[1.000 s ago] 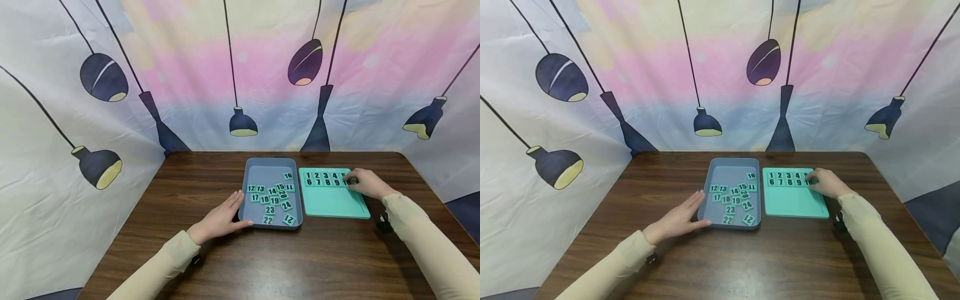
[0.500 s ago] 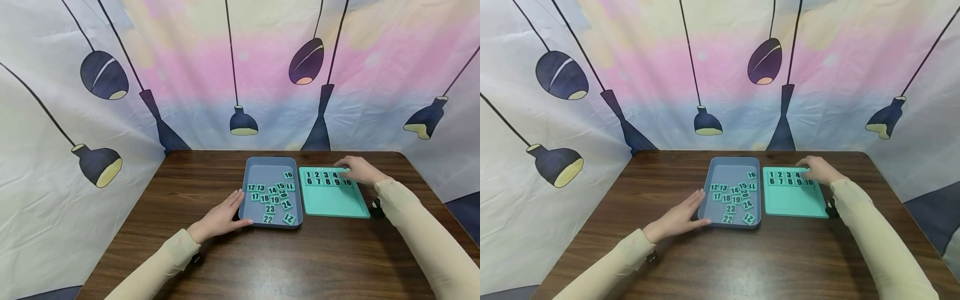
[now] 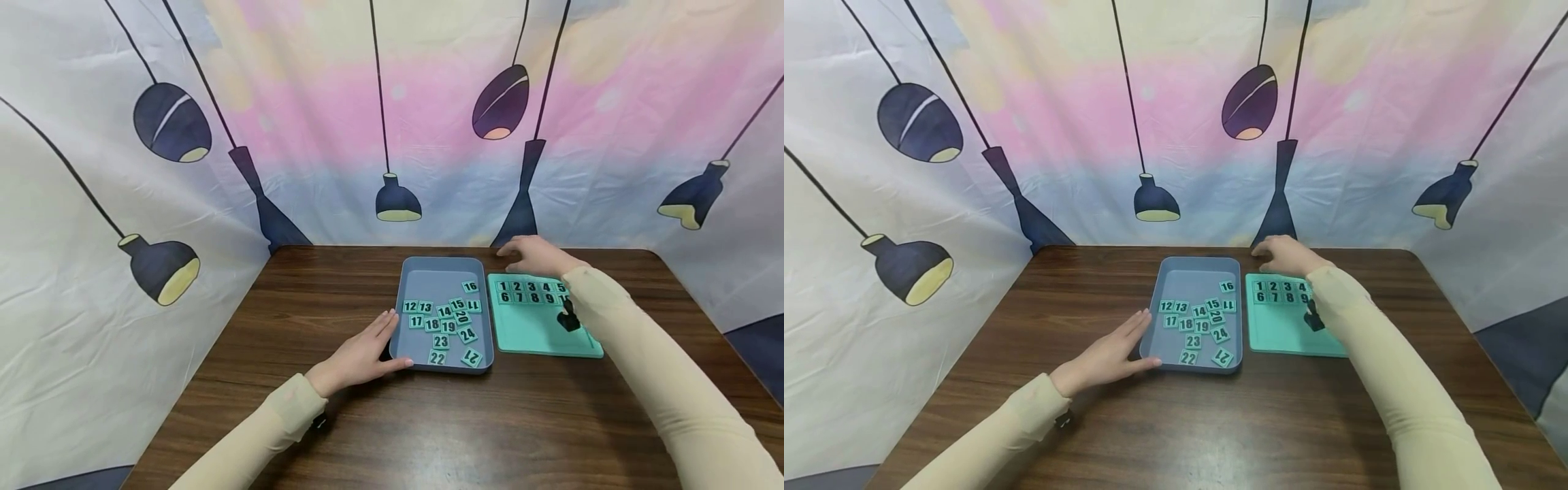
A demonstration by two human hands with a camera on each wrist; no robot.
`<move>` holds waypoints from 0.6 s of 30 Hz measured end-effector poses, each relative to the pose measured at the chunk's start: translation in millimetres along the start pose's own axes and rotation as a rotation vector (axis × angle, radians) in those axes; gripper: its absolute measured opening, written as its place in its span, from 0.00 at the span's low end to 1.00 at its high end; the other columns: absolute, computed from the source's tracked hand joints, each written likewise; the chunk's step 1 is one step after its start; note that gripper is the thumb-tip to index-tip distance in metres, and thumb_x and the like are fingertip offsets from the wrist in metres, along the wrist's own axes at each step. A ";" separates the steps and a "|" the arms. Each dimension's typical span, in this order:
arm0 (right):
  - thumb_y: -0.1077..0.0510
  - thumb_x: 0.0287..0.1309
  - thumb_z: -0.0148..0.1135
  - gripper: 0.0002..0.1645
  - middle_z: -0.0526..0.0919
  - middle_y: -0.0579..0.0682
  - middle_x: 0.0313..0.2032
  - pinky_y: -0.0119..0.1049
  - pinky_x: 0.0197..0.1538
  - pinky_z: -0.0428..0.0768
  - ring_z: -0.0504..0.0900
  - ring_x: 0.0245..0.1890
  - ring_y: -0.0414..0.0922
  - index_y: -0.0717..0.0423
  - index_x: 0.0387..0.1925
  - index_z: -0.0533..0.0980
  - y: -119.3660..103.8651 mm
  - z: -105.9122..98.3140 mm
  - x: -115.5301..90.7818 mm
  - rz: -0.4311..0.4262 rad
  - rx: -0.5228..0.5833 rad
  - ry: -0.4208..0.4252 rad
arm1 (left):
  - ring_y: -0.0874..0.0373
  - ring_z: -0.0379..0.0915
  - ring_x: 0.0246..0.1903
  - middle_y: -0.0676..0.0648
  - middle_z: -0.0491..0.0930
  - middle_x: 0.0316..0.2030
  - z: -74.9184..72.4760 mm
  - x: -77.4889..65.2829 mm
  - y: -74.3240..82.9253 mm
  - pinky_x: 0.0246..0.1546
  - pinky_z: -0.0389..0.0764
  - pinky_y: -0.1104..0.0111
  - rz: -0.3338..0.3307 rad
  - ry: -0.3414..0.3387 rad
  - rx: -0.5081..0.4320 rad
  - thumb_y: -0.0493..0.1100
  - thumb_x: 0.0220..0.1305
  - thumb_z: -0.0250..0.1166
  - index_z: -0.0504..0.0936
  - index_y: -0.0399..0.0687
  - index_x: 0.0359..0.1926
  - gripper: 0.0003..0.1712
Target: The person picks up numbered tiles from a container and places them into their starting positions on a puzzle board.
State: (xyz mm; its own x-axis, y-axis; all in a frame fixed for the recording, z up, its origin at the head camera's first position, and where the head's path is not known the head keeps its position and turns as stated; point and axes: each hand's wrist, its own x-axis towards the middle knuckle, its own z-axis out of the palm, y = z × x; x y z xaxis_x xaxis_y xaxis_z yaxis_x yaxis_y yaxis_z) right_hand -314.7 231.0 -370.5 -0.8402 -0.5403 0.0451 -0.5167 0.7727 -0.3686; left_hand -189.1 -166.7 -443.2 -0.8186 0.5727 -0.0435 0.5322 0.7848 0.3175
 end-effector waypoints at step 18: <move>0.66 0.63 0.66 0.21 0.82 0.61 0.55 0.49 0.56 0.79 0.79 0.57 0.59 0.67 0.58 0.79 -56.8 35.5 36.9 -0.123 -0.083 -0.286 | 0.49 0.41 0.78 0.38 0.47 0.78 0.4 -1.5 -0.4 0.71 0.59 0.54 0.012 0.006 0.006 0.74 0.67 0.55 0.51 0.37 0.79 0.57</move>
State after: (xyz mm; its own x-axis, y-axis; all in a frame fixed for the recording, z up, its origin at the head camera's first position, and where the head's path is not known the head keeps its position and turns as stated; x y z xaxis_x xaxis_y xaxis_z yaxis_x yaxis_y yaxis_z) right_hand -310.5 155.4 -380.9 -0.6963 -0.6941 -0.1825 -0.6333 0.7139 -0.2989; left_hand -188.1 -167.8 -443.6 -0.8134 0.5807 -0.0342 0.5434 0.7794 0.3118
